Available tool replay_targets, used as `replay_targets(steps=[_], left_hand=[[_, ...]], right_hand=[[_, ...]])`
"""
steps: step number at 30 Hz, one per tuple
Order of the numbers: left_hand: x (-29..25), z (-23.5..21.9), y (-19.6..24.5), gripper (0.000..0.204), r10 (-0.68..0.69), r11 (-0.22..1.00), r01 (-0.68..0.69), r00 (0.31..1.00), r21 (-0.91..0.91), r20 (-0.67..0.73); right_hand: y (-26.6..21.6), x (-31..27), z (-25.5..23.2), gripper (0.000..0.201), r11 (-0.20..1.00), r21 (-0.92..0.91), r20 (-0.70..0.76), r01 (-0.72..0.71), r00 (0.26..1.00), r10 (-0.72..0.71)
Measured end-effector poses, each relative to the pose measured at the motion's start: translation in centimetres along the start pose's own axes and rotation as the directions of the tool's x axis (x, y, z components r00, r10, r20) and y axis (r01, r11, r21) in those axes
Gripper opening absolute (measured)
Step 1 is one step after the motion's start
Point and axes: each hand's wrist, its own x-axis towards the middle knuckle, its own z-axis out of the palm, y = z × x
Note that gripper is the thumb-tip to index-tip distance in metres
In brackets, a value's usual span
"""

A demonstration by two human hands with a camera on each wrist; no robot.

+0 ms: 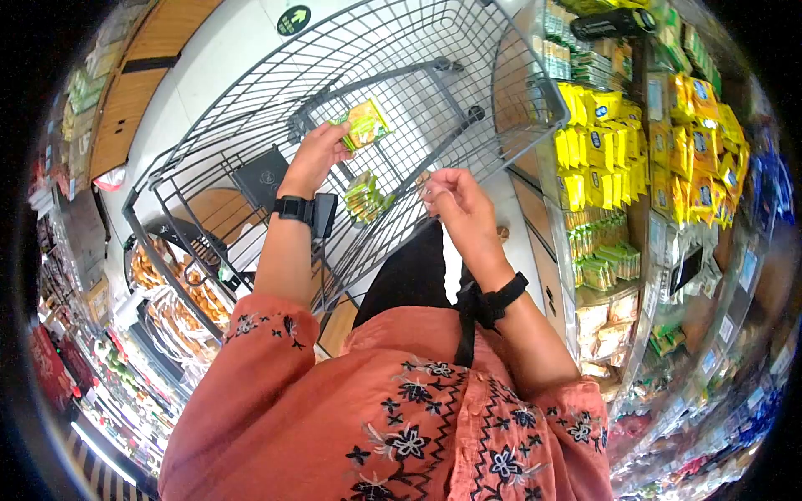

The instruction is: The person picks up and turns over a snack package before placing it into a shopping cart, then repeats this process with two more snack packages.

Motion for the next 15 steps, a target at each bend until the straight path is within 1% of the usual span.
replay_targets(steps=[1, 3, 5, 6, 8, 10, 13, 15], left_hand=[[-1.0, 1.4, 1.4, 0.029, 0.036, 0.999, -0.037, 0.998, 0.008, 0.053], [-4.0, 4.6, 3.9, 0.033, 0.121, 0.990, -0.127, 0.988, 0.064, 0.091], [-6.0, 7.2, 5.3, 0.043, 0.169, 0.980, -0.182, 0.976, 0.084, 0.141], [-7.1, 8.6, 5.7, 0.044, 0.192, 0.970, -0.211, 0.969, 0.117, 0.155], [-9.0, 11.1, 6.0, 0.046, 0.219, 0.950, -0.254, 0.956, 0.178, 0.195], [-10.8, 14.1, 6.1, 0.046, 0.233, 0.945, -0.277, 0.943, 0.172, 0.238], [-13.3, 18.1, 5.4, 0.045, 0.241, 0.931, -0.305, 0.926, 0.200, 0.290], [-14.6, 20.7, 4.8, 0.044, 0.234, 0.925, -0.312, 0.917, 0.215, 0.324]], right_hand=[[-0.6, -0.2, -0.3, 0.022, 1.000, 0.028, 0.009, -0.009, 1.000, 0.009], [-1.6, -0.6, -1.1, 0.027, 0.999, 0.024, 0.005, 0.031, 1.000, -0.031], [-2.9, -1.5, -2.1, 0.030, 0.997, 0.049, -0.008, 0.068, 0.998, -0.067], [-3.4, -1.9, -2.7, 0.035, 0.994, 0.061, -0.010, 0.096, 0.995, -0.095], [-5.0, -3.3, -3.9, 0.036, 0.986, 0.122, -0.017, 0.111, 0.994, -0.110], [-6.3, -4.9, -5.2, 0.036, 0.974, 0.185, -0.023, 0.128, 0.992, -0.126], [-6.6, -7.2, -7.8, 0.037, 0.949, 0.267, 0.002, 0.168, 0.984, -0.175], [-6.7, -8.8, -9.5, 0.035, 0.934, 0.305, -0.015, 0.187, 0.981, -0.192]])
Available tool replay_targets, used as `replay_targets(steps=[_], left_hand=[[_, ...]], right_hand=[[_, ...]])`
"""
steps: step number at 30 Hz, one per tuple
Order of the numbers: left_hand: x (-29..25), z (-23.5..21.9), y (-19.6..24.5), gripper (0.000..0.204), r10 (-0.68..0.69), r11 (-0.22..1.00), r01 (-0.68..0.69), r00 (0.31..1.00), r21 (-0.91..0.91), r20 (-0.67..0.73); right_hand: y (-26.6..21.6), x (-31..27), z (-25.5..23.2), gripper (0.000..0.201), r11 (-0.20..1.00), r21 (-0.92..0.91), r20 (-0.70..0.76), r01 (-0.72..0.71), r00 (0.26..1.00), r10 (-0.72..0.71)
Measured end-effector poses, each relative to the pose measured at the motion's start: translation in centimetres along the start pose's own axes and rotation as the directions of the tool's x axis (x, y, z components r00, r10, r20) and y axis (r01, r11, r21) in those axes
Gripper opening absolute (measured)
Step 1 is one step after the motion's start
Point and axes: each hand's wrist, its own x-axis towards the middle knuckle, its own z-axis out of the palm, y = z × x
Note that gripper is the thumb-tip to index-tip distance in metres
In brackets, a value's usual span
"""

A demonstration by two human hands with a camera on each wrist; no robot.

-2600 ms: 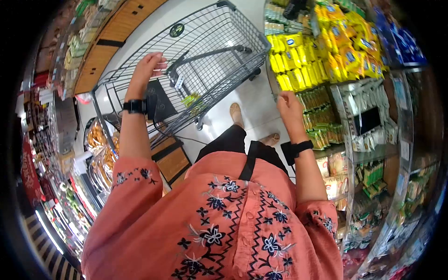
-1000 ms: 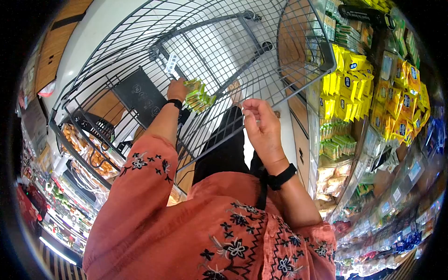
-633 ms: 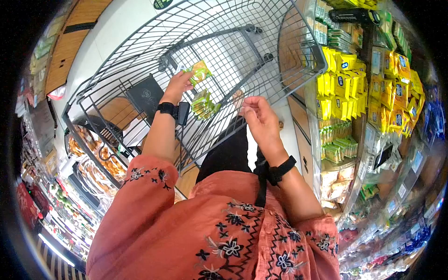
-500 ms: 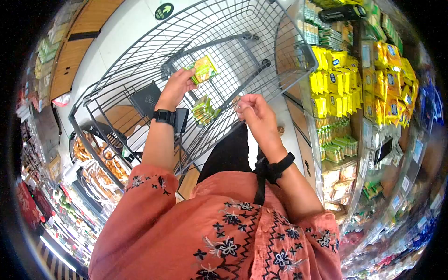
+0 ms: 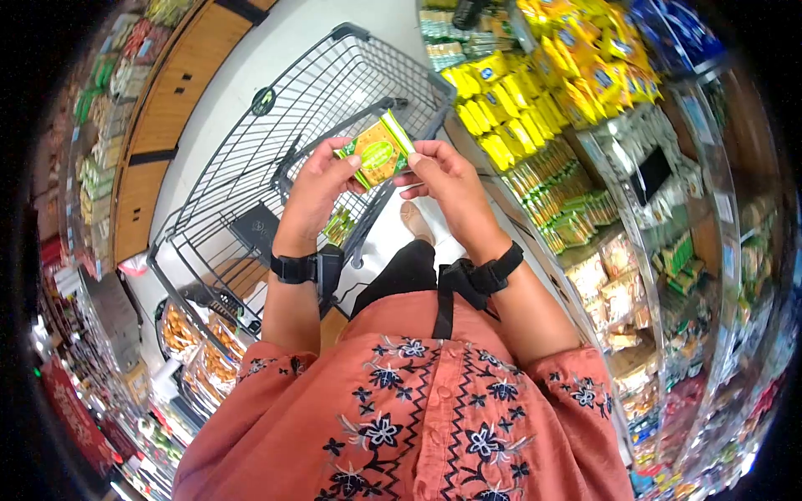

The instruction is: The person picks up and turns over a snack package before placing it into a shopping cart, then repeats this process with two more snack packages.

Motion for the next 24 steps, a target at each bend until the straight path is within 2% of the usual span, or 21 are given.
replay_targets(steps=[3, 6, 11, 24], left_hand=[[-0.3, 4.0, -0.3, 0.040, 0.008, 0.999, -0.005, 0.998, -0.043, 0.068], [-0.8, 7.5, 0.0, 0.037, -0.040, 0.999, 0.043, 0.993, -0.027, 0.115], [-0.9, 12.1, -0.1, 0.032, -0.041, 0.994, 0.025, 0.988, 0.109, 0.152], [-1.3, 19.5, 0.6, 0.030, -0.006, 0.969, -0.059, 0.964, 0.238, 0.264]], right_hand=[[-0.6, -2.0, -2.8, 0.032, 0.998, 0.051, -0.034, 0.035, 0.999, -0.033], [-1.2, -4.1, -5.6, 0.028, 0.994, 0.082, -0.077, 0.066, 0.995, -0.060], [-2.1, -7.3, -9.5, 0.025, 0.990, 0.101, -0.151, 0.099, 0.985, -0.084], [-2.7, -12.3, -14.7, 0.026, 0.973, 0.129, -0.213, 0.190, 0.964, -0.160]])
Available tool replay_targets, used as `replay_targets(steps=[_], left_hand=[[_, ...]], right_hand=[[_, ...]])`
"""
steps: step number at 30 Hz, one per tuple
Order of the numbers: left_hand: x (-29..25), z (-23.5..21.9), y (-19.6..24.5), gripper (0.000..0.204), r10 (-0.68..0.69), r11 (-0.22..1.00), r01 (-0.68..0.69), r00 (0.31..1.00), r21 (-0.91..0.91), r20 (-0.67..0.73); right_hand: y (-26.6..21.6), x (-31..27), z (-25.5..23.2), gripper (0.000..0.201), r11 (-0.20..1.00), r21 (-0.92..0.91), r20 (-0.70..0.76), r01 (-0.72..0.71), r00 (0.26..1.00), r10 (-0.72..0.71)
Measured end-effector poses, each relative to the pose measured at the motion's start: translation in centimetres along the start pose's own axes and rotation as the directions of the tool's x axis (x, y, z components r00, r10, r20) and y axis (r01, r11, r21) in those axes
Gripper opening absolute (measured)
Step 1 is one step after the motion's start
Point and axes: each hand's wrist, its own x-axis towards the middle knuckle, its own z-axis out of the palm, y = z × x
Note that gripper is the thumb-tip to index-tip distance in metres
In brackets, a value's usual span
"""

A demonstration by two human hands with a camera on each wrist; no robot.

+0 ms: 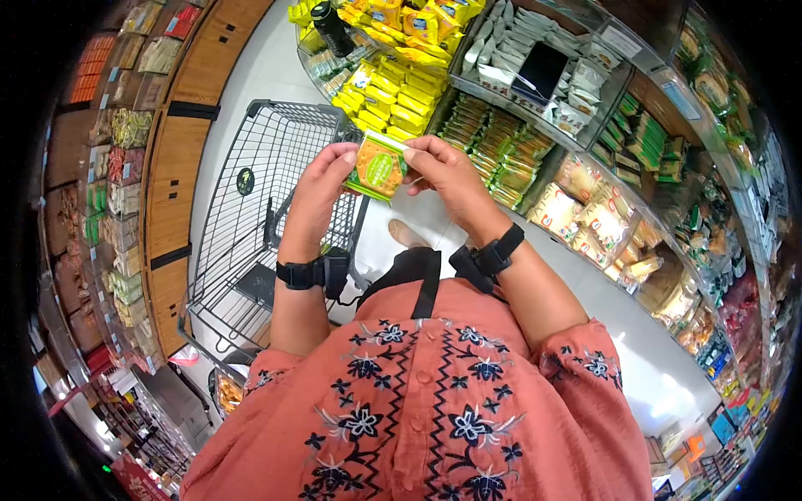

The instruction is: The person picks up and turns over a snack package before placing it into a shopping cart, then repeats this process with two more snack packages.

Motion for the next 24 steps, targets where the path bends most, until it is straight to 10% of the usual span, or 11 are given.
replay_targets(steps=[24], left_hand=[[4.9, 6.9, -6.0, 0.035, -0.156, 0.926, 0.058, 0.959, 0.373, 0.237]], right_hand=[[4.8, -4.1, -9.8, 0.026, 0.983, 0.181, -0.227, -0.015, 0.972, 0.057]])
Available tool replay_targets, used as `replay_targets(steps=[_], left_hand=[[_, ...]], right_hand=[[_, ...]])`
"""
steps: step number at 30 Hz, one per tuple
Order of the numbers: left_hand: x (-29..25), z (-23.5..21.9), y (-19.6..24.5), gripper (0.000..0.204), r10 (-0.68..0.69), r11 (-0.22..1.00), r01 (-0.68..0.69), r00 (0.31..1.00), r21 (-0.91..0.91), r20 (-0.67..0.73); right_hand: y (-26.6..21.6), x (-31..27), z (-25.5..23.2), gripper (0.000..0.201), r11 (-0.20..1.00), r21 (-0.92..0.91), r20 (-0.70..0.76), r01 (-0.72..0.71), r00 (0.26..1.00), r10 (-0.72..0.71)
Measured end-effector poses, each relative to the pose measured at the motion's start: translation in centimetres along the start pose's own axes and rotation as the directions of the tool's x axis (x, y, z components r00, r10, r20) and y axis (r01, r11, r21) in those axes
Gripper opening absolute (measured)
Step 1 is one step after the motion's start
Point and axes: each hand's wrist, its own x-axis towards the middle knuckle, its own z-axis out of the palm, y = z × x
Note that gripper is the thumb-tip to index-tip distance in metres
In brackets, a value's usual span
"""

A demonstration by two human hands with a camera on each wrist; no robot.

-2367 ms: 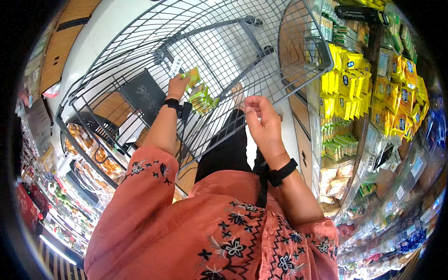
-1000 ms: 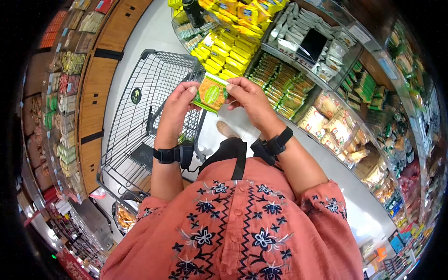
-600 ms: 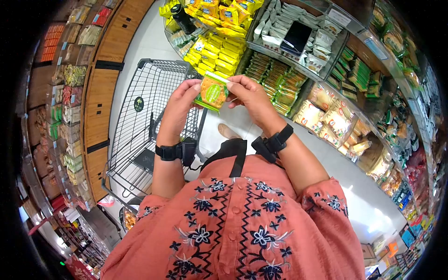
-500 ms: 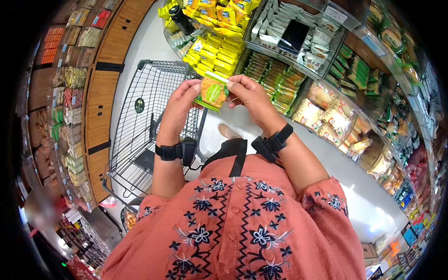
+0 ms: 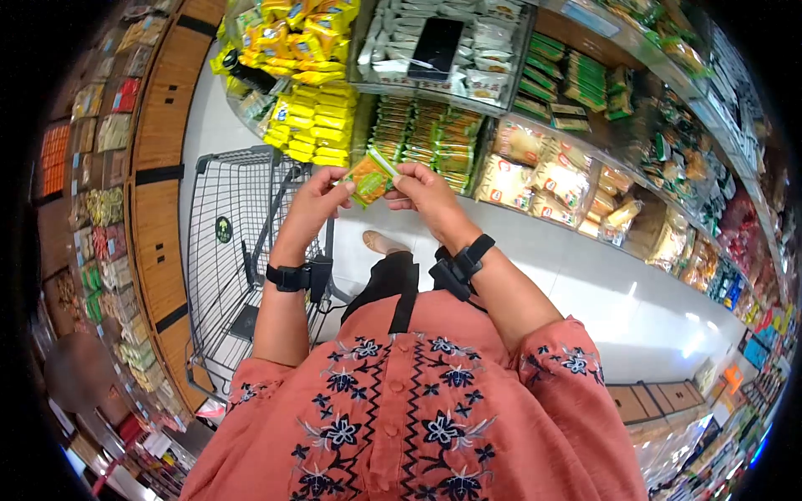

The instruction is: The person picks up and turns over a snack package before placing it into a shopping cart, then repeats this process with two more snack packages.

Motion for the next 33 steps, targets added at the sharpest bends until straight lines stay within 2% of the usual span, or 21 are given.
replay_targets(steps=[1, 3, 6, 7, 10, 11, 14, 17, 20, 22, 23, 26, 27, 30, 31, 33], left_hand=[[0.9, 0.9, -0.3, 0.035, 0.013, 1.000, -0.014, 1.000, 0.028, 0.021], [3.3, 2.6, -1.7, 0.034, 0.019, 0.994, -0.025, 0.998, 0.107, 0.062], [6.7, 5.7, -3.3, 0.033, 0.122, 0.958, -0.134, 0.991, 0.253, 0.062], [8.0, 6.7, -4.2, 0.032, 0.223, 0.913, -0.242, 0.970, 0.328, 0.095], [11.2, 9.5, -5.8, 0.033, 0.381, 0.805, -0.415, 0.910, 0.423, 0.165], [11.9, 10.3, -6.3, 0.032, 0.329, 0.818, -0.371, 0.929, 0.440, 0.171], [14.0, 12.5, -7.3, 0.030, 0.339, 0.744, -0.408, 0.913, 0.529, 0.228], [16.1, 14.0, -9.9, 0.029, 0.365, 0.709, -0.419, 0.906, 0.567, 0.213], [16.9, 14.7, -10.2, 0.030, 0.275, 0.767, -0.321, 0.947, 0.555, 0.167], [17.1, 14.8, -9.8, 0.033, 0.246, 0.846, -0.289, 0.957, 0.447, 0.152], [17.3, 14.7, -9.6, 0.034, 0.231, 0.880, -0.271, 0.962, 0.390, 0.146], [19.3, 14.0, -8.4, 0.040, 0.301, 0.849, -0.274, 0.954, 0.453, 0.013], [20.2, 13.5, -7.7, 0.052, 0.226, 0.822, -0.200, 0.974, 0.533, 0.016], [25.1, 13.8, -8.9, 0.054, 0.374, 0.728, -0.292, 0.928, 0.621, -0.002], [26.4, 14.4, -9.4, 0.060, 0.372, 0.741, -0.270, 0.927, 0.614, -0.042], [28.5, 15.0, -9.4, 0.069, 0.315, 0.785, -0.273, 0.949, 0.556, 0.021]], right_hand=[[0.7, 0.2, -1.2, 0.035, 1.000, 0.017, -0.033, 0.015, 0.999, -0.014], [1.5, 0.0, -3.4, 0.034, 0.998, 0.056, -0.135, -0.017, 0.991, 0.025], [2.7, -0.2, -6.3, 0.032, 0.991, 0.130, -0.227, -0.037, 0.972, 0.066], [3.1, -0.2, -7.0, 0.032, 0.988, 0.149, -0.239, -0.041, 0.968, 0.076], [3.9, 0.2, -8.8, 0.032, 0.981, 0.189, -0.260, -0.031, 0.962, 0.080], [4.3, 0.4, -9.4, 0.032, 0.979, 0.200, -0.264, -0.025, 0.961, 0.078], [5.3, 1.9, -10.8, 0.029, 0.970, 0.244, -0.296, -0.024, 0.950, 0.098], [6.2, 3.3, -11.6, 0.028, 0.954, 0.300, -0.331, -0.016, 0.936, 0.119], [7.5, 5.2, -12.8, 0.029, 0.936, 0.352, -0.349, 0.001, 0.928, 0.130], [8.2, 6.3, -13.4, 0.032, 0.923, 0.383, -0.329, 0.023, 0.937, 0.113], [8.6, 6.8, -13.8, 0.033, 0.916, 0.399, -0.320, 0.035, 0.942, 0.103], [8.6, 7.9, -13.6, 0.043, 0.896, 0.443, -0.347, 0.041, 0.929, 0.129], [8.3, 8.0, -13.3, 0.045, 0.892, 0.451, -0.363, 0.030, 0.919, 0.152], [7.5, 8.3, -12.8, 0.051, 0.880, 0.475, -0.395, 0.008, 0.895, 0.205], [7.7, 8.4, -12.8, 0.053, 0.875, 0.484, -0.398, 0.007, 0.893, 0.213], [7.9, 8.6, -12.8, 0.058, 0.862, 0.507, -0.401, -0.001, 0.885, 0.237]])
